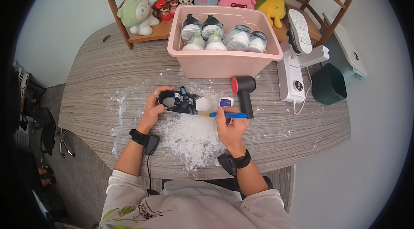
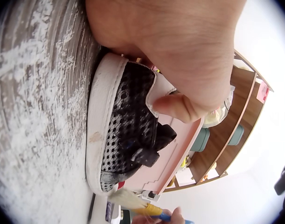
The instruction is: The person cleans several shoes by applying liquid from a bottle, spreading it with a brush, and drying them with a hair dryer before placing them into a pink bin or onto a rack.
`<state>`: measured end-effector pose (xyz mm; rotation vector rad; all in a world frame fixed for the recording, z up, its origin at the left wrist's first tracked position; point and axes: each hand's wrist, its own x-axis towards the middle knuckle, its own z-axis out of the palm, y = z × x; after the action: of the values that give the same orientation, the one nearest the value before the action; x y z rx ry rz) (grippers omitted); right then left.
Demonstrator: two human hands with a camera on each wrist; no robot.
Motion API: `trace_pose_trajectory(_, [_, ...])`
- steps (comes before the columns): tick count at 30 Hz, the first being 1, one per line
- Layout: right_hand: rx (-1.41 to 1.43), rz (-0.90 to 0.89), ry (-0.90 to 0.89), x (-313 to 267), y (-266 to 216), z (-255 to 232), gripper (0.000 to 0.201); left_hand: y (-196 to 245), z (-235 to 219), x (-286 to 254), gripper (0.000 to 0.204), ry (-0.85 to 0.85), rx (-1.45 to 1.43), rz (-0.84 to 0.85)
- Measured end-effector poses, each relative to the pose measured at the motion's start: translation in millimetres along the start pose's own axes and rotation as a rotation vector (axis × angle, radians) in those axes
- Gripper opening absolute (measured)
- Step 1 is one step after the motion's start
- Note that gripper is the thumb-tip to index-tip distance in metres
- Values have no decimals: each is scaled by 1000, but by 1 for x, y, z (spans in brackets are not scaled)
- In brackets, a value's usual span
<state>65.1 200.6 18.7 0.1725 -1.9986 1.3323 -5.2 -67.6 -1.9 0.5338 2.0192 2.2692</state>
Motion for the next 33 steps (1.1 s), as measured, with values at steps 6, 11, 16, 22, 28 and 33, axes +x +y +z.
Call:
trace_pose_trajectory(6, [110, -29, 33, 12, -12, 8, 12, 0, 0, 0, 60, 5, -1, 4])
trace_pose_trajectory(11, [79, 86, -108, 8, -14, 10, 12, 0, 0, 0, 60, 3, -6, -1])
trace_pose_trajectory(16, [99, 129, -100, -1, 2, 0, 8, 2, 1, 0, 60, -11, -15, 0])
trace_pose_trajectory(22, [176, 51, 108, 8, -9, 15, 11, 6, 3, 0, 64, -19, -22, 23])
trace_pose_trajectory(28, [101, 23, -41, -3, 5, -5, 13, 6, 5, -1, 52, 7, -19, -4])
trace_pose_trajectory(33, [136, 34, 214, 11, -6, 15, 15, -4, 7, -1, 44, 112, 74, -100])
